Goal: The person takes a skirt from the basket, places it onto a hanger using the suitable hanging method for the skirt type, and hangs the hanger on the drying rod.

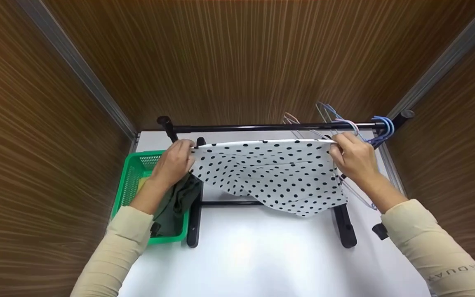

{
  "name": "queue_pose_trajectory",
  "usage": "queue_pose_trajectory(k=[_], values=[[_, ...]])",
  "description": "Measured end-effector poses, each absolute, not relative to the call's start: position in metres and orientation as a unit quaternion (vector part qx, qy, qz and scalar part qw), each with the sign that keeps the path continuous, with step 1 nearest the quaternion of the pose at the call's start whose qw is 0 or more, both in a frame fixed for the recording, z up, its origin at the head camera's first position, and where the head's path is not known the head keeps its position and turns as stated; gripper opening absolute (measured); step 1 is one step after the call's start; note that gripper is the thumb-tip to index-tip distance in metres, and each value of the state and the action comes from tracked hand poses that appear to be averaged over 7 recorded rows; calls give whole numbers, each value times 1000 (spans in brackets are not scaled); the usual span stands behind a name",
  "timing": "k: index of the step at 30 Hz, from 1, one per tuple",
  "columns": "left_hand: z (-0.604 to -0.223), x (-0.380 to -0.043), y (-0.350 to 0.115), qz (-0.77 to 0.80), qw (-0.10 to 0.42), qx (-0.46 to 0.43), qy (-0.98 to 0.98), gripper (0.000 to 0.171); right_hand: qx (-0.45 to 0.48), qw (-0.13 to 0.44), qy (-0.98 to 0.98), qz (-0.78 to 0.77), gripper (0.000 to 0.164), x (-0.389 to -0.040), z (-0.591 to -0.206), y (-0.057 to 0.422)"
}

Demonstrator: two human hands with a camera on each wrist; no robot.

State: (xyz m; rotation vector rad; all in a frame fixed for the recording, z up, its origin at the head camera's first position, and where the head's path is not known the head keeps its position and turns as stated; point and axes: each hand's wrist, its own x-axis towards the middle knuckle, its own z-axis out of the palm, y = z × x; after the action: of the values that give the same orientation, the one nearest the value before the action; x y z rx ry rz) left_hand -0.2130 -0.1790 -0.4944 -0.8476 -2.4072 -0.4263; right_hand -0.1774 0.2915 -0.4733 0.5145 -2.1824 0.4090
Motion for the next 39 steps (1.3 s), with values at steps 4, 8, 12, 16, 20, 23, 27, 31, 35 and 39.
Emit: queue_pose_trajectory(k=[4,8,12,16,20,23,27,31,35,39], values=[[-495,-214,-184,-204,274,-308,-888,12,189,387,-887,167,17,-179,-473,292],[-497,-216,-183,-330,229,-267,-876,6,197,369,-888,191,14,-182,-472,294],[-490,-216,-178,-562,99,-157,-806,17,171,335,-878,295,12,-187,-467,293],[-485,-214,-175,-727,6,-90,-681,20,105,182,-845,492,15,-183,-461,287],[-489,-211,-175,-708,17,-89,-701,18,67,22,-757,649,19,-178,-465,283],[-495,-207,-175,-651,59,-95,-751,19,75,-36,-721,688,19,-175,-474,284],[-500,-196,-177,-615,85,-95,-778,20,83,-84,-718,686,23,-165,-483,285],[-491,-186,-179,-623,70,-75,-776,21,66,-90,-737,667,26,-154,-480,284],[-472,-185,-178,-633,60,-58,-769,23,44,-52,-779,623,32,-150,-471,282],[-469,-188,-176,-609,84,-89,-784,23,33,-9,-846,531,38,-146,-472,285]])
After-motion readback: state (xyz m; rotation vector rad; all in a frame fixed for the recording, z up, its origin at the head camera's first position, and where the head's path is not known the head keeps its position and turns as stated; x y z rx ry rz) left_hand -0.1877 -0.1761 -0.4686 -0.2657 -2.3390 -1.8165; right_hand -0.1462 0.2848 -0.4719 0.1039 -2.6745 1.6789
